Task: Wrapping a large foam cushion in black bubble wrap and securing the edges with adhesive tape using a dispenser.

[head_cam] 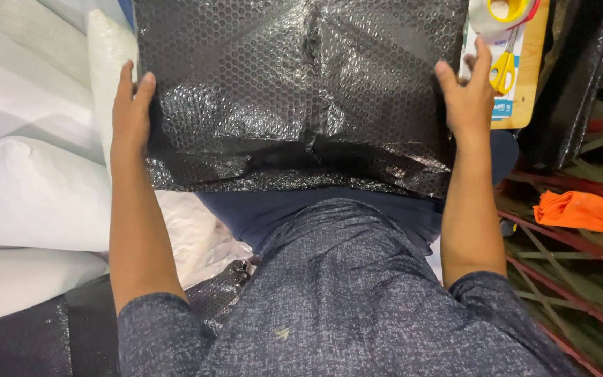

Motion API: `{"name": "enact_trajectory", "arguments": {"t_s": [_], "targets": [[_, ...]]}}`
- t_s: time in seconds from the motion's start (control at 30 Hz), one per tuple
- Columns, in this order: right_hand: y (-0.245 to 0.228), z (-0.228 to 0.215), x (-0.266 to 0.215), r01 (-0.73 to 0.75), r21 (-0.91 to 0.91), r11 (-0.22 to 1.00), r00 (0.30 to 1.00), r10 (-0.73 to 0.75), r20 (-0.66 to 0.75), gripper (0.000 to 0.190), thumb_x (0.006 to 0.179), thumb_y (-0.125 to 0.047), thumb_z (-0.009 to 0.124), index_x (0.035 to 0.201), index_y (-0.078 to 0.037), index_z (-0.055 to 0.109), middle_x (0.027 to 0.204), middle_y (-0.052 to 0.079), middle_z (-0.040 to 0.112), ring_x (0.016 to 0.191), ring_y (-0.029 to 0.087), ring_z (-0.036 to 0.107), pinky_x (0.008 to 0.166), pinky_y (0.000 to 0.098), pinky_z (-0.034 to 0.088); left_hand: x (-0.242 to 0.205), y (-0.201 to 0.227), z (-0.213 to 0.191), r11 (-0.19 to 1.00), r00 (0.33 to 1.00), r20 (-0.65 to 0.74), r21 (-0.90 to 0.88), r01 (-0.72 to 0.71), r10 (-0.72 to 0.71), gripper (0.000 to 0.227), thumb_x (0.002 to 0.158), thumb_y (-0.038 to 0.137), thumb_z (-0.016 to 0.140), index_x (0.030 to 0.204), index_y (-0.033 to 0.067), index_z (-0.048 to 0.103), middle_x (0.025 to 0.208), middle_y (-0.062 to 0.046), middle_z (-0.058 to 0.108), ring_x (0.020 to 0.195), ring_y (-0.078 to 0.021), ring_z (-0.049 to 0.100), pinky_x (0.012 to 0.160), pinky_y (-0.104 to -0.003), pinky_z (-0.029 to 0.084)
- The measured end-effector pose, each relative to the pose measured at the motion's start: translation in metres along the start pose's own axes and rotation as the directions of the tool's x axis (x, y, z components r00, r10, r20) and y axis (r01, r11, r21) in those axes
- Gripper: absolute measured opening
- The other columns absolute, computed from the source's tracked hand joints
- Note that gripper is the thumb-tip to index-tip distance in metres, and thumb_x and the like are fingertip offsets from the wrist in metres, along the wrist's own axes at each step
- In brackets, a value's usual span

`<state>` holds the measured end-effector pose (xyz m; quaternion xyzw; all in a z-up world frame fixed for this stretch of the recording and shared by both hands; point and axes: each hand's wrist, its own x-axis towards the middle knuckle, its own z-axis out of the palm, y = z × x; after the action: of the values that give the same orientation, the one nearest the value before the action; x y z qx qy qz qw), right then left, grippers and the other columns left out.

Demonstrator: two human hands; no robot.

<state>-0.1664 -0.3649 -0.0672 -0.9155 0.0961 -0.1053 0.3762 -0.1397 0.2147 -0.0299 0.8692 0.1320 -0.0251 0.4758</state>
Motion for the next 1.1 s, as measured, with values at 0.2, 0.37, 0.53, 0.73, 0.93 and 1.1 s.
{"name": "enact_trajectory", "arguments": {"t_s": [0.2, 0.37, 0.53, 0.73, 0.93, 1.1], "targets": [[-0.02, 0.007, -0.012, 0.071, 0.352, 0.933, 0.994, -0.097, 0.059, 0.057, 0.099, -0.01, 0.071, 0.147, -0.004, 0.042, 0.138, 0.021, 0.058, 0.122, 0.034, 0.059, 0.104, 0.0426, 0.046, -0.039, 0.025, 0.003, 0.991, 0.993, 0.1, -0.114, 0.067, -0.056, 0.055, 0.103, 0.034, 0.051, 0.149, 0.0045, 0.045, 0.148, -0.021, 0.054, 0.133, -0.034, 0.055, 0.109, -0.042, 0.042], [-0.015, 0.01, 0.031, 0.248, 0.343, 0.906, 0.967, -0.255, -0.027, 0.048, 0.102, -0.003, 0.07, 0.144, -0.001, 0.046, 0.132, 0.023, 0.063, 0.115, 0.035, 0.062, 0.099, 0.0434, 0.048, -0.008, 0.017, 0.019, 0.998, 0.998, -0.001, -0.018, -0.059, 0.059, 0.052, 0.104, 0.035, 0.052, 0.147, 0.0066, 0.047, 0.141, -0.019, 0.06, 0.126, -0.0327, 0.059, 0.104, -0.041, 0.044], [-0.002, 0.009, 0.057, 0.331, 0.188, 0.925, 0.943, -0.32, -0.087, 0.041, 0.107, -0.007, 0.075, 0.138, 0.005, 0.049, 0.125, 0.031, 0.067, 0.108, 0.042, 0.066, 0.093, 0.0463, 0.051, 0.017, -0.001, 0.029, 0.985, 0.985, -0.031, 0.029, -0.172, 0.172, 0.044, 0.107, 0.032, 0.05, 0.148, 0.0155, 0.043, 0.142, -0.017, 0.061, 0.128, -0.0342, 0.059, 0.105, -0.044, 0.043], [-0.018, 0.011, 0.004, 0.279, -0.173, 0.944, 0.9, -0.321, -0.297, 0.057, 0.113, -0.023, 0.08, 0.15, -0.008, 0.039, 0.148, 0.02, 0.053, 0.13, 0.043, 0.059, 0.108, 0.0477, 0.049, -0.01, -0.017, 0.014, 0.994, 0.996, -0.049, 0.073, -0.077, 0.08, 0.065, 0.109, 0.054, 0.049, 0.156, 0.0135, 0.031, 0.144, -0.027, 0.056, 0.129, -0.0396, 0.058, 0.106, -0.046, 0.046], [-0.022, 0.046, -0.072, 0.725, -0.459, 0.514, 0.459, -0.857, -0.235, 0.035, 0.102, -0.037, 0.074, 0.12, -0.008, 0.076, 0.122, 0.017, 0.064, 0.113, 0.038, 0.062, 0.095, 0.0482, 0.053, -0.069, -0.006, 0.008, 0.966, 0.976, 0.027, 0.153, 0.21, -0.216, 0.07, 0.104, 0.05, 0.067, 0.155, 0.0065, 0.045, 0.147, -0.03, 0.05, 0.138, -0.0451, 0.045, 0.113, -0.058, 0.035], [-0.031, 0.076, -0.102, 0.788, -0.355, 0.504, 0.576, -0.807, 0.133, 0.049, 0.074, -0.026, 0.089, 0.117, -0.01, 0.07, 0.119, 0.017, 0.065, 0.104, 0.035, 0.064, 0.096, 0.0479, 0.055, -0.056, -0.086, 0.001, 0.978, 0.976, -0.073, -0.019, 0.206, -0.207, 0.053, 0.092, 0.024, 0.086, 0.137, 0.0097, 0.064, 0.093, -0.01, 0.07, 0.067, -0.0179, 0.067, 0.046, -0.027, 0.054]]}}
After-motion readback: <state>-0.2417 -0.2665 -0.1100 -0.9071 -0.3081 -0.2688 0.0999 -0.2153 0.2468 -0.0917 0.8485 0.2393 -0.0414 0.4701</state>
